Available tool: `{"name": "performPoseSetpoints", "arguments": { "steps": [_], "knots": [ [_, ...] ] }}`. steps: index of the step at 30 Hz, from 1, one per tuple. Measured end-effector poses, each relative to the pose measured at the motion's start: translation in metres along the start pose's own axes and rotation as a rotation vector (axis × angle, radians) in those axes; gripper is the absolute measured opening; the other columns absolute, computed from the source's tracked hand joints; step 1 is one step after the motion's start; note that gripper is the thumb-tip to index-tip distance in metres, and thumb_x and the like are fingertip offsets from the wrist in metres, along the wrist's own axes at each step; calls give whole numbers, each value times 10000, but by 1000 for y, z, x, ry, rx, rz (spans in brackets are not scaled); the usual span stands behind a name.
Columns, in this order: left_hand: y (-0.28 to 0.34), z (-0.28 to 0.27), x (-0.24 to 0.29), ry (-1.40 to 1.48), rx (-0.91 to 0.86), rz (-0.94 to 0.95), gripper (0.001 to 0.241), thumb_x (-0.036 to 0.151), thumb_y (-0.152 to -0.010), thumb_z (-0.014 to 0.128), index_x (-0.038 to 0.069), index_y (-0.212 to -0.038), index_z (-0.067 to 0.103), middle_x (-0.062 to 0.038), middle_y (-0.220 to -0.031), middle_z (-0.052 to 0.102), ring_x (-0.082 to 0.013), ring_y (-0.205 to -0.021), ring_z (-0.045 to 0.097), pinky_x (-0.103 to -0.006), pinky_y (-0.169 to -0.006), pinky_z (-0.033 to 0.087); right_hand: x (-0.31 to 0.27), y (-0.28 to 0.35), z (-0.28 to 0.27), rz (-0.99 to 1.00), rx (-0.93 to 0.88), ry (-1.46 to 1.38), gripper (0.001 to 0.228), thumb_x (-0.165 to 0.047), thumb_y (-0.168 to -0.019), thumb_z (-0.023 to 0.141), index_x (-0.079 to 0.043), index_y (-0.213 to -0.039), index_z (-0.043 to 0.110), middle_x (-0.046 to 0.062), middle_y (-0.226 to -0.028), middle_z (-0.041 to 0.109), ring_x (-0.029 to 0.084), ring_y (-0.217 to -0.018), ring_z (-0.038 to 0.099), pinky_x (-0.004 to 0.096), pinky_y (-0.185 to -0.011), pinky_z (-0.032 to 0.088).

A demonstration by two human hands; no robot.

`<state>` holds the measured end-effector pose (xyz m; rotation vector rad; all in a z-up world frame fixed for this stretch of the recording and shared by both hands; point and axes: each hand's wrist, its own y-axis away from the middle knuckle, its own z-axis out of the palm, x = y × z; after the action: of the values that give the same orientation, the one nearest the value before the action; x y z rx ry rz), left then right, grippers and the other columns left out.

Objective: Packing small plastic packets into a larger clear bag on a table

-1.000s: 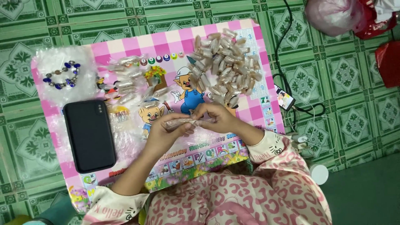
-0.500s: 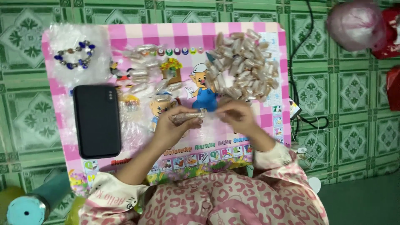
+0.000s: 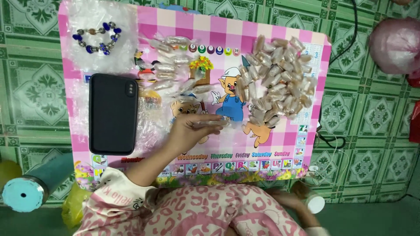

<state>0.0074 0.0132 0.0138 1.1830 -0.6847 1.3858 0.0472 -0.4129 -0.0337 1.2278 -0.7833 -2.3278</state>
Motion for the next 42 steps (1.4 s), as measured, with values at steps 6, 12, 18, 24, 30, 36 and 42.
{"name": "performPoseSetpoints", "arguments": {
  "steps": [6, 12, 18, 24, 30, 36, 42],
  "knots": [
    [0, 6, 12, -49, -27, 38, 291, -18, -769, 623, 46, -1052, 623, -199, -811, 673, -229, -703, 668, -299, -610, 557, 11, -13, -6, 123, -87, 125, 269, -78, -743, 607, -27, -1007, 628, 110, -932, 669, 173, -724, 627, 267, -621, 529],
    [-2, 7, 12, -43, -41, -1, 268, -19, -737, 655, 11, -1002, 640, -198, -828, 671, -251, -724, 663, -306, -616, 566, 19, -21, -9, 224, -142, 268, 284, -91, -751, 600, -44, -1031, 608, 88, -940, 656, 158, -717, 617, 250, -599, 518],
    [2, 6, 10, -106, -50, 44, 252, -21, -723, 670, 54, -964, 666, -200, -811, 668, -251, -684, 663, -291, -572, 563, 26, -28, 4, 322, -176, 421, 300, -104, -760, 593, -60, -1056, 588, 65, -947, 643, 143, -709, 607, 234, -577, 507],
    [7, 15, 8, -16, -6, 26, 256, 15, -741, 680, 53, -993, 651, -161, -867, 665, -171, -730, 640, -258, -614, 562, 32, -40, 22, 412, -240, 584, 316, -117, -768, 586, -76, -1081, 568, 43, -954, 629, 128, -702, 597, 217, -556, 496],
    [10, 9, 6, -14, -84, 13, 370, -7, -758, 616, -42, -1118, 535, -132, -919, 662, -120, -687, 620, -238, -645, 570, 31, -50, 35, 504, -268, 741, 332, -129, -777, 578, -92, -1106, 547, 22, -961, 615, 113, -695, 587, 201, -534, 484],
    [13, 17, 0, 116, -26, 51, 294, -25, -738, 671, 5, -1026, 625, -209, -874, 653, -201, -732, 631, -334, -616, 577, -154, -23, 54, -490, 251, 805, 367, 32, -705, 538, -3, -1068, 580, 168, -860, 652, 296, -797, 661, 442, -733, 519],
    [14, 15, -12, 135, -51, 90, 276, -47, -726, 673, -1, -996, 640, -221, -868, 651, -217, -755, 629, -337, -615, 578, -223, -105, 73, -812, 631, 839, 562, -308, -719, 692, -54, -1179, 492, 145, -1106, 532, 357, -1101, 476, 499, -930, 361]
  ]
}}
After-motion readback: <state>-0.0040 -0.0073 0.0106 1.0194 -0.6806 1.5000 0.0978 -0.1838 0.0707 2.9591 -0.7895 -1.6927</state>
